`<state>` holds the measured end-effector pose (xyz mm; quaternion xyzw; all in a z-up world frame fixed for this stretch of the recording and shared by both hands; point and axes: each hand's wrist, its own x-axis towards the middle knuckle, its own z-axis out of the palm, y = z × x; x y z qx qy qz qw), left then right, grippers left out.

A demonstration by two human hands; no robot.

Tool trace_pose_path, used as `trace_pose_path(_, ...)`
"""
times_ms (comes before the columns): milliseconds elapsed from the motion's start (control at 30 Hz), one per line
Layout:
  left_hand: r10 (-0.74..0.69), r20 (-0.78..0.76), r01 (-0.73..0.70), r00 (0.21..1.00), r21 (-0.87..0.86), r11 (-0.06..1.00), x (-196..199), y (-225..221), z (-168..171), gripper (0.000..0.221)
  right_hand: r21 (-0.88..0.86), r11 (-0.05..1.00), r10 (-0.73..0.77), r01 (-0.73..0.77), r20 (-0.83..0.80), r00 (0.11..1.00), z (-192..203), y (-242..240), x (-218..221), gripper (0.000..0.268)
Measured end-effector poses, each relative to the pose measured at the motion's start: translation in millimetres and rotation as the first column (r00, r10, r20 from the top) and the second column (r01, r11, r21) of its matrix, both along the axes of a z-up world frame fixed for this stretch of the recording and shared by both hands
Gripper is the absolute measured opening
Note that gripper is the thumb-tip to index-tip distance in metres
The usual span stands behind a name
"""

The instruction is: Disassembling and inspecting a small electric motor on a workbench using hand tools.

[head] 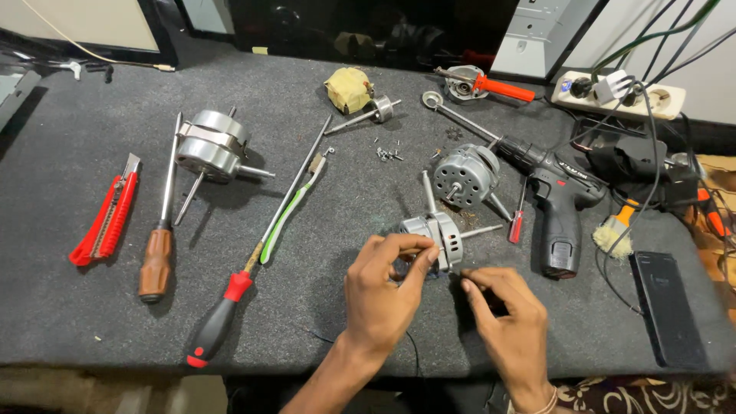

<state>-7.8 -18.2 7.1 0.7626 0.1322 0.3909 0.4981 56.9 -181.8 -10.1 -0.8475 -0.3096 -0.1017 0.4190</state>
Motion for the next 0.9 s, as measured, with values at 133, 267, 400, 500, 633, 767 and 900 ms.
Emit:
trace_pose_path(133,0.046,0.017,-0.047,0.999,0.04,0.998,12,7,-9,0.008,0.02,1.0,0.018,-0.017,-0.051,0.999,-4,-6,-7,0.011)
trace_pose_path(267,0.025,0.001,-0.026,1.0,0.047,0.999,16,9,-9,0.008,0.042,0.999,0.001,0.004,-0.109,0.994,-2,-7,-8,0.009)
trace_pose_path(400,0.042,0.045,-0.045,0.998,0.081,0.996,16,9,-11,0.006,0.004,1.0,-0.003,0.004,-0.098,0.995,-9,-6,-4,0.009)
trace_pose_path(500,0.023,0.051,-0.026,0.998,0.065,0.998,14,9,-11,0.005,0.01,1.0,0.03,-0.03,-0.077,0.997,-12,-7,-4,0.009)
trace_pose_path(633,0.025,0.061,-0.029,0.998,0.076,0.997,13,8,-13,0.005,0.028,0.999,0.027,-0.024,-0.09,0.996,-10,-8,-6,0.009)
trace_pose_path(767,0.036,0.054,-0.04,0.998,0.081,0.996,12,8,-12,0.005,0.014,1.0,0.026,-0.024,-0.095,0.995,-10,-8,-5,0.009)
trace_pose_path(900,0.041,0.049,-0.044,0.998,0.072,0.996,12,8,-13,0.005,-0.004,1.0,0.019,-0.019,-0.086,0.996,-11,-8,-6,0.009)
